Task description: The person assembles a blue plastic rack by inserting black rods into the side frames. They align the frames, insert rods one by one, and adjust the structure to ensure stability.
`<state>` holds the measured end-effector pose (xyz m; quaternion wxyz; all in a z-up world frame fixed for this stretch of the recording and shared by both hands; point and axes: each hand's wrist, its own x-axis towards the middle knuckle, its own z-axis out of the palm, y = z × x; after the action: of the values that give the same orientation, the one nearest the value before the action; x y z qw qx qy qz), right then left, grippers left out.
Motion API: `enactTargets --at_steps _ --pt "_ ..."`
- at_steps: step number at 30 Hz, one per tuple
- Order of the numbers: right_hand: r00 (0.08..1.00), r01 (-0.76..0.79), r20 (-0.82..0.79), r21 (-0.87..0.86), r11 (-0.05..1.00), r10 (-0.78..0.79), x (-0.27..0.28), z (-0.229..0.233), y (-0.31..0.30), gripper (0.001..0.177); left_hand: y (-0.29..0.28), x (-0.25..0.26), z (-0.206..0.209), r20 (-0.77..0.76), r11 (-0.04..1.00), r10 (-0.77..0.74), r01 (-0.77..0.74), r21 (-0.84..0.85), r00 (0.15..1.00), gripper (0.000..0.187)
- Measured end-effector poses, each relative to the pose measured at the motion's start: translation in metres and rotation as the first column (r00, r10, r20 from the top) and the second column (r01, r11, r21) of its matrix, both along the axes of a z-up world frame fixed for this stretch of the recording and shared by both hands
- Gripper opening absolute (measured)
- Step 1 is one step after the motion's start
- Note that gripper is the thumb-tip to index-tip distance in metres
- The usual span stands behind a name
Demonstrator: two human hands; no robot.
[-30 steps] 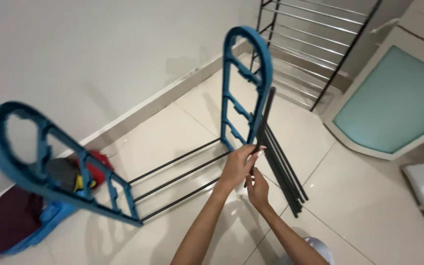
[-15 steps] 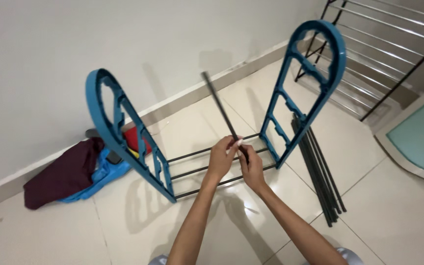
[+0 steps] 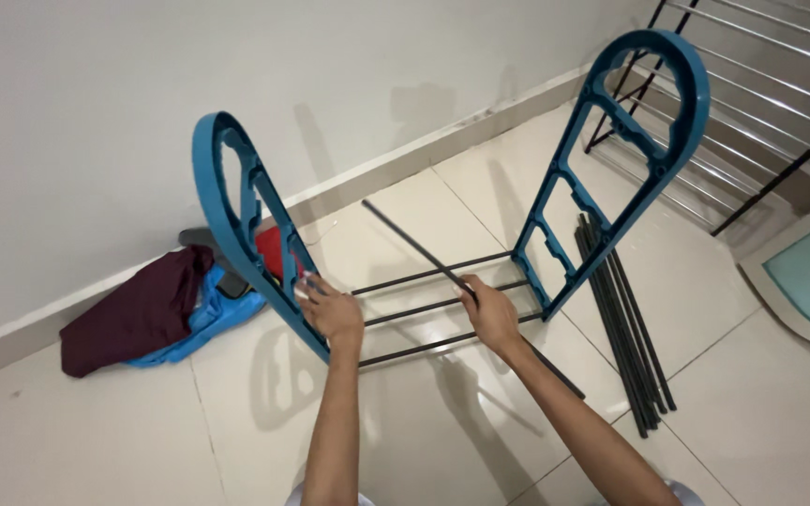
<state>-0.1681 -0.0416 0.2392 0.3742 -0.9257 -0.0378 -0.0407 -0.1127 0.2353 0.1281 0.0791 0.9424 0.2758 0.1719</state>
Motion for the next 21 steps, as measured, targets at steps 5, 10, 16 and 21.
enactTargets --at_steps 5,10,16,21 --pt "0.993 -0.088 0.069 -0.104 0.991 0.095 0.012 -0.017 0.0 0.023 0.009 0.013 -0.019 -0.094 0.983 0.056 -0.072 -0.171 0.994 0.077" --pt "0.983 -0.118 0.115 -0.214 0.97 0.145 0.024 -0.02 0.009 0.029 0.016 0.01 -0.024 -0.039 0.995 -0.02 0.016 -0.1 0.999 0.061" --pt "0.983 -0.141 0.05 -0.39 0.91 0.174 0.031 -0.017 0.016 0.017 0.022 0.008 -0.013 -0.072 0.956 -0.064 0.041 -0.29 0.995 0.055" --pt "0.961 -0.216 0.059 -0.453 0.865 0.271 0.047 -0.04 0.004 0.016 0.011 -0.001 0.0 -0.109 0.964 -0.187 0.161 -0.211 0.976 0.066"
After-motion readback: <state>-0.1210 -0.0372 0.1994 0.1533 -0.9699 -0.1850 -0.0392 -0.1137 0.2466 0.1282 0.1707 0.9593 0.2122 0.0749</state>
